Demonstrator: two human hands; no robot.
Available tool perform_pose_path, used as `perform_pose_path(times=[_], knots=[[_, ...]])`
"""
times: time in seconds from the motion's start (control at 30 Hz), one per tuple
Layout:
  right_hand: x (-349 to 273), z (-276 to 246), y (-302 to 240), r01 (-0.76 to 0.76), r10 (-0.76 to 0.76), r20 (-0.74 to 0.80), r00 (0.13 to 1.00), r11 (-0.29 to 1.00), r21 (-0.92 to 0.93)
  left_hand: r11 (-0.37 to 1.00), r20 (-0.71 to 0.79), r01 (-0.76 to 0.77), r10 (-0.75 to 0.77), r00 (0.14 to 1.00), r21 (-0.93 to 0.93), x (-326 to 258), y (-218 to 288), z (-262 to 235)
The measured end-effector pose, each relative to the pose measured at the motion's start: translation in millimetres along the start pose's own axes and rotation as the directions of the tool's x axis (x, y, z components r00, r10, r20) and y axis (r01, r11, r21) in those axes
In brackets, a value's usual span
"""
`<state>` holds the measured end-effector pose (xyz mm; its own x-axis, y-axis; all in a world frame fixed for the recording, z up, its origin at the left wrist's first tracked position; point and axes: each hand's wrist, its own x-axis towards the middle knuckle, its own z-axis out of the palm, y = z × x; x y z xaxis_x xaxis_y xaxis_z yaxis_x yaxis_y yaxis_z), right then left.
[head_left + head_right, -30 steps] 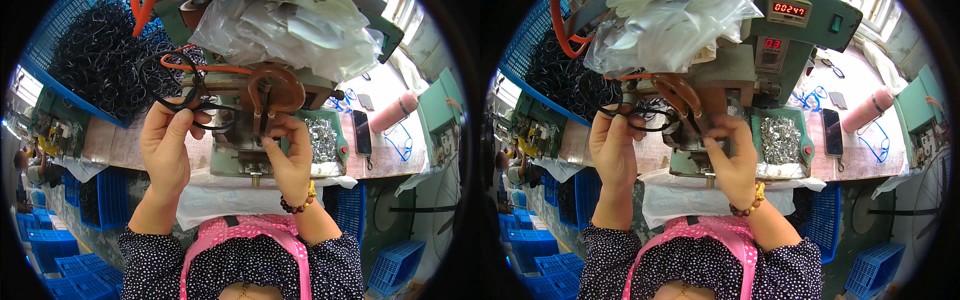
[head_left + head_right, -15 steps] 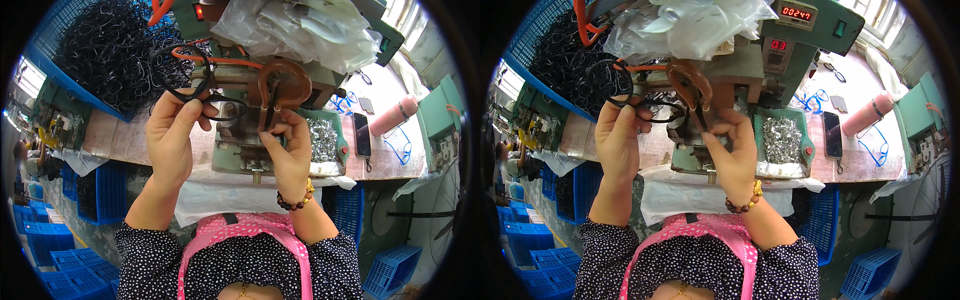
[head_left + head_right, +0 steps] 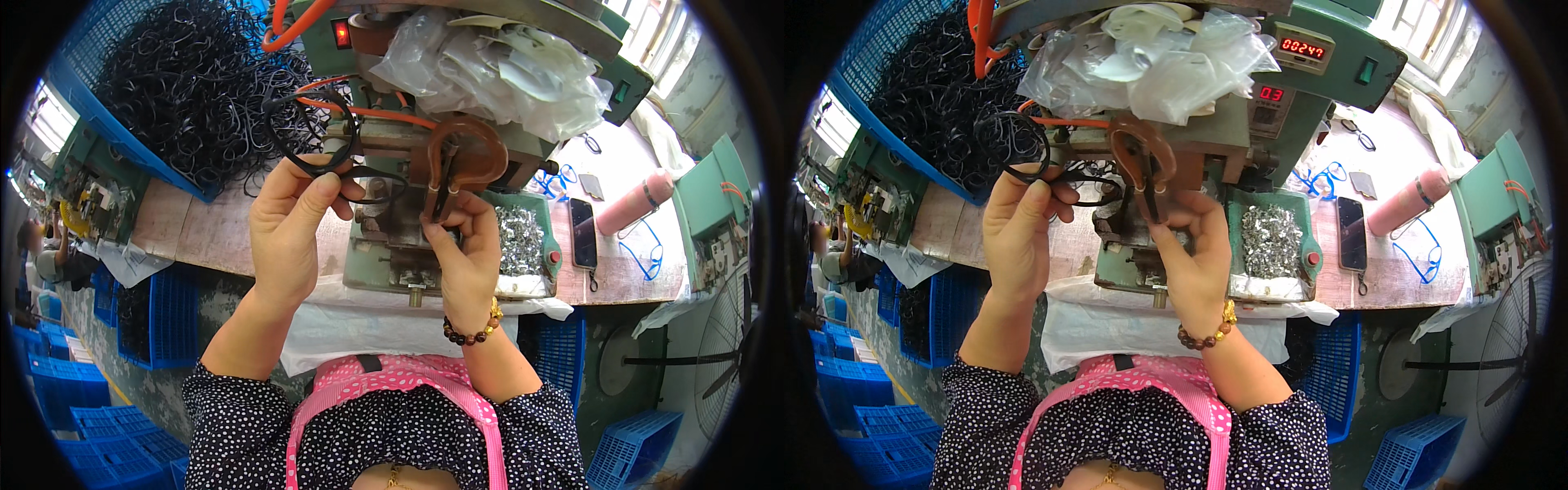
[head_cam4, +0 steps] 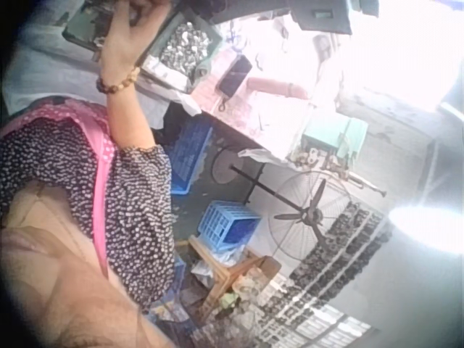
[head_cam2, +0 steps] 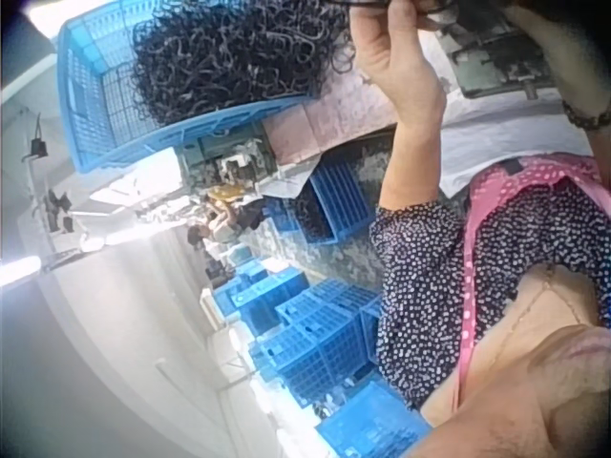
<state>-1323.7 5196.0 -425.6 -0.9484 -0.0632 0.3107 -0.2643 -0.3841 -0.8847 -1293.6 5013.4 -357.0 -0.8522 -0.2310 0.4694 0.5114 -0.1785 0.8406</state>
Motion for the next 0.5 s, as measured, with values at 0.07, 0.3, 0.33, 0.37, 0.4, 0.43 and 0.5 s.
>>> perform_pose_path(times=[0.07, 0.3, 0.33, 0.37, 0.4, 0.43, 0.5], knots=[[-1.5, -1.1, 0.7, -0.001, 0.001, 0.0, 1.0, 1.0, -0.004, 1.0, 0.0, -0.007, 0.007, 1.0, -0.004, 0.0, -1.1, -0.8], [-6.3, 3.4, 4.0, 0.008, -0.004, -0.044, 0.999, 0.997, 0.082, 1.0, -0.006, -0.023, 0.023, 1.0, -0.002, -0.5, -4.4, -1.4], [-6.0, 4.1, 4.2, -0.001, 0.005, -0.049, 0.999, 0.996, 0.09, 1.0, -0.009, -0.021, 0.021, 1.0, -0.005, -0.7, -4.8, -1.6], [-5.4, 4.6, 4.1, 0.007, -0.003, -0.047, 0.999, 0.995, 0.095, 1.0, -0.003, -0.025, 0.025, 1.0, -0.001, -0.8, -5.1, -1.7], [-4.7, 4.9, 4.1, 0.009, -0.004, -0.047, 0.999, 0.995, 0.098, 1.0, 0.002, -0.027, 0.027, 1.0, -0.003, -1.1, -5.5, -2.1], [-3.8, 4.9, 4.0, 0.004, 0.001, -0.049, 0.999, 0.996, 0.094, 1.0, 0.0, -0.022, 0.022, 1.0, -0.012, -1.4, -5.8, -2.2], [-2.9, 4.1, 3.8, 0.015, -0.011, -0.036, 0.999, 0.995, 0.101, 1.0, 0.003, -0.031, 0.031, 1.0, -0.001, -1.7, -6.4, -3.0]])
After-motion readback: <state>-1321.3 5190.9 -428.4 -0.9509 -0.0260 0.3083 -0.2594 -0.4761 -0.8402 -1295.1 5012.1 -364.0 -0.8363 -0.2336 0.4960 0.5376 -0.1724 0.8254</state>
